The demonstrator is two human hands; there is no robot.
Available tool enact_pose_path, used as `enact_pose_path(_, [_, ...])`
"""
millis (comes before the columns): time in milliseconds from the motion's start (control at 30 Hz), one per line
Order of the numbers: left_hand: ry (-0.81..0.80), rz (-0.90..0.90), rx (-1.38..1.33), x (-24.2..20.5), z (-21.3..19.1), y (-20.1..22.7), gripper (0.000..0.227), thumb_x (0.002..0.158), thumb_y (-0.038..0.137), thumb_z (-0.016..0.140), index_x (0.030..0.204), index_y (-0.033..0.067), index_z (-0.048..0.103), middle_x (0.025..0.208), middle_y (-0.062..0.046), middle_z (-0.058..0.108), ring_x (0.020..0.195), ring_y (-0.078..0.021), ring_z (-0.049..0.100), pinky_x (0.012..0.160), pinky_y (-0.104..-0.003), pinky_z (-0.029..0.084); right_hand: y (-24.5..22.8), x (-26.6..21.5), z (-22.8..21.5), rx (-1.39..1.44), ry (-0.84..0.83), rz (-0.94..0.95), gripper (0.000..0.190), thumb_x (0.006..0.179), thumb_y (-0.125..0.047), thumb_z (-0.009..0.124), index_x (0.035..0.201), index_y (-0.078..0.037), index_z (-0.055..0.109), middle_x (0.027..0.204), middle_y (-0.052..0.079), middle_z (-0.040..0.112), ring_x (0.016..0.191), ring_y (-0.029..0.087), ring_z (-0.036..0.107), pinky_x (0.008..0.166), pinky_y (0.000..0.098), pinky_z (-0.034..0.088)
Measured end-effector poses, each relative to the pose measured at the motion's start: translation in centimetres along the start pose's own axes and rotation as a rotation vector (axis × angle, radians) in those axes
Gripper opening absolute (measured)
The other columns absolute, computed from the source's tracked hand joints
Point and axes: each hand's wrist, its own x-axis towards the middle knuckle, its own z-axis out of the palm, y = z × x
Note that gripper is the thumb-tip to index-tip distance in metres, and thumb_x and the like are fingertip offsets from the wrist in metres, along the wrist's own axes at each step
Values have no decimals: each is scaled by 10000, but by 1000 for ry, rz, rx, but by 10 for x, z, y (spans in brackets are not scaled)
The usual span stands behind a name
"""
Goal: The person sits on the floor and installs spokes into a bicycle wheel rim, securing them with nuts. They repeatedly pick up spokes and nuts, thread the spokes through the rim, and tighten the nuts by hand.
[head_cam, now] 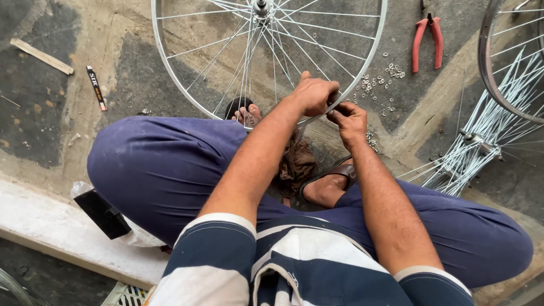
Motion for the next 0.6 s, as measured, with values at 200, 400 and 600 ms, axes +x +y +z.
enact_pose_path(200, [-45, -39, 65, 4, 8, -3, 196, 938, 107, 625, 1106, 208, 619, 878, -48, 719, 886, -227, 667, 987, -438, 313, 0, 2, 1, -15, -41, -15, 130, 901, 64, 703, 1021, 16, 720, 962, 82, 751, 888, 164, 735, 859, 307, 644])
enact_pose_path(400, [-42, -22, -33, 8, 9, -9, 319, 795, 161, 726, 1092, 171, 609, 931, -27, 706, 942, -210, 638, 907, -393, 385, 2, 4, 2, -46, -34, -36, 107, 904, 60, 724, 1002, 17, 719, 946, 87, 744, 870, 167, 728, 843, 309, 638])
enact_pose_path(600, [-56, -63, -44, 6, 9, -7, 313, 845, 141, 697, 1140, 185, 602, 941, -45, 717, 934, -226, 662, 962, -410, 380, -6, 0, 4, -120, -10, -2, 128, 892, 51, 717, 1012, 9, 730, 963, 91, 759, 880, 166, 740, 852, 303, 644])
